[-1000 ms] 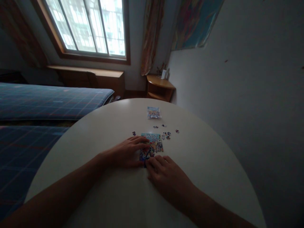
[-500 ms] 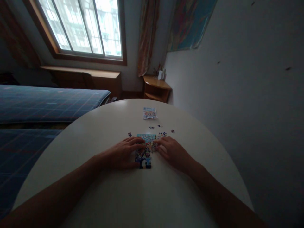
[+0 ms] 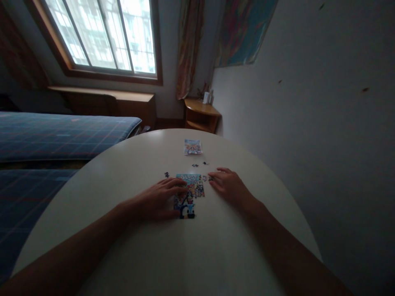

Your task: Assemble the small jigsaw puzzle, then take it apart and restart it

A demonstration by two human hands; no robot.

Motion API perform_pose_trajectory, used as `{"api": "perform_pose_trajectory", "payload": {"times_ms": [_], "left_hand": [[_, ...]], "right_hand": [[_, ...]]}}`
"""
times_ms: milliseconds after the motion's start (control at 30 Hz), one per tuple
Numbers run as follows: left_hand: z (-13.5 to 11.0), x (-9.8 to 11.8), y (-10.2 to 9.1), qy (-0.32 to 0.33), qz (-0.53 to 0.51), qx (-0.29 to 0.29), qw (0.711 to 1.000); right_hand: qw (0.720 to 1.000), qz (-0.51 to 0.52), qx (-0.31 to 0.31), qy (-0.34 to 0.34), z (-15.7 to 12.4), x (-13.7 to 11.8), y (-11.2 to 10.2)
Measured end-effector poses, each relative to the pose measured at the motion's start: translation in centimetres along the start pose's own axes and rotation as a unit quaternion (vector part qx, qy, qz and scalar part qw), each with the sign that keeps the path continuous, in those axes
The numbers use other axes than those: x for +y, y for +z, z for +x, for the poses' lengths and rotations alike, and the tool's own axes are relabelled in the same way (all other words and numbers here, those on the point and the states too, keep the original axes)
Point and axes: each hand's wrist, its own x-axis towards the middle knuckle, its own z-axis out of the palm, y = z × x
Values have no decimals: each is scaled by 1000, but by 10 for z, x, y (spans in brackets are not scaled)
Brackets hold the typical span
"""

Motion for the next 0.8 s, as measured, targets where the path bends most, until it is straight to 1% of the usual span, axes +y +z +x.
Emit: {"api": "perform_pose_trajectory", "payload": {"times_ms": [100, 167, 233, 367, 433, 533, 633, 700, 800], "left_hand": [[1, 3, 0, 1, -6, 9, 1000], [1, 4, 1, 2, -11, 18, 1000], [2, 5, 3, 2, -14, 23, 1000], [3, 4, 6, 1, -10, 26, 1000], [3, 3, 7, 2, -8, 26, 1000], [2, 3, 7, 1, -3, 26, 1000], [3, 7, 7, -6, 4, 20, 1000], [4, 12, 7, -15, 8, 22, 1000], [5, 17, 7, -25, 13, 25, 999]], "right_hand": [[998, 24, -9, -50, -4, -6, -4], [995, 44, -25, -87, -8, -9, -8], [992, 61, -46, -100, -13, -8, -13], [995, 51, -74, -50, -17, 2, -21], [995, 38, -85, -36, -17, 5, -25], [995, 19, -101, -11, -20, 4, -32], [992, 16, -124, 34, -27, -6, -43], [986, 41, -153, 57, -32, -17, -49], [978, 88, -178, 59, -38, -35, -51]]}}
